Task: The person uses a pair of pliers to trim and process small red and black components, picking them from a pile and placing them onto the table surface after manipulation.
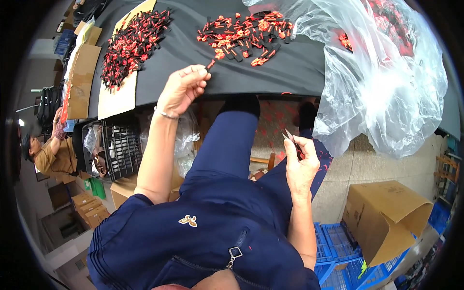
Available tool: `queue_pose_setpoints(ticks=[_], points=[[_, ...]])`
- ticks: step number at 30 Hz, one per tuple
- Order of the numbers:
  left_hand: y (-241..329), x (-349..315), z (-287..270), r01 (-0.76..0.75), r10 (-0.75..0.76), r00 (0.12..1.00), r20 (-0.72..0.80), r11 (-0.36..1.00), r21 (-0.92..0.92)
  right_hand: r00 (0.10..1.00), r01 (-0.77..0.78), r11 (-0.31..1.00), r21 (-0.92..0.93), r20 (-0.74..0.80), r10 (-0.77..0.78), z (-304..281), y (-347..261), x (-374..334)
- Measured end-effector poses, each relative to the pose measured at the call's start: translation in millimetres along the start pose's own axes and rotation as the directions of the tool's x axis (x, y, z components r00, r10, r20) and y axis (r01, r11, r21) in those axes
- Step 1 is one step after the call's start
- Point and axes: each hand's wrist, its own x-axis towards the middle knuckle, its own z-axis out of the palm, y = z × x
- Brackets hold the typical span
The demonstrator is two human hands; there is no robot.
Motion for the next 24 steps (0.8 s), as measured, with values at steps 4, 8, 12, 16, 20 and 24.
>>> queue_pose_setpoints(ticks=[4, 8, 12, 16, 20, 24], points=[[-26, -31, 32, 0.212, -0.154, 0.969, 0.194, 0.922, -0.325, 0.998, 0.066, 0.997, 0.048, -0.027, -0.065, 6, -14, 1], [-49, -56, 59, 0.347, -0.228, 0.920, 0.319, 0.853, -0.389, 0.980, 0.196, 0.979, 0.061, -0.046, -0.193, 17, -40, -2], [-62, -68, 80, 0.348, -0.217, 0.909, 0.355, 0.864, -0.363, 0.920, 0.372, 0.902, -0.218, -0.043, -0.390, 14, -43, -3], [-66, -74, 92, 0.330, -0.206, 0.904, 0.374, 0.894, -0.304, 0.866, 0.461, 0.827, -0.321, -0.040, -0.498, 10, -38, -4], [-69, -79, 97, 0.311, -0.188, 0.906, 0.378, 0.903, -0.297, 0.814, 0.517, 0.713, -0.474, 0.015, -0.580, 6, -36, -6], [-74, -75, 95, 0.327, -0.200, 0.905, 0.376, 0.891, -0.314, 0.891, 0.420, 0.812, -0.406, 0.011, -0.455, 2, -42, -10]])
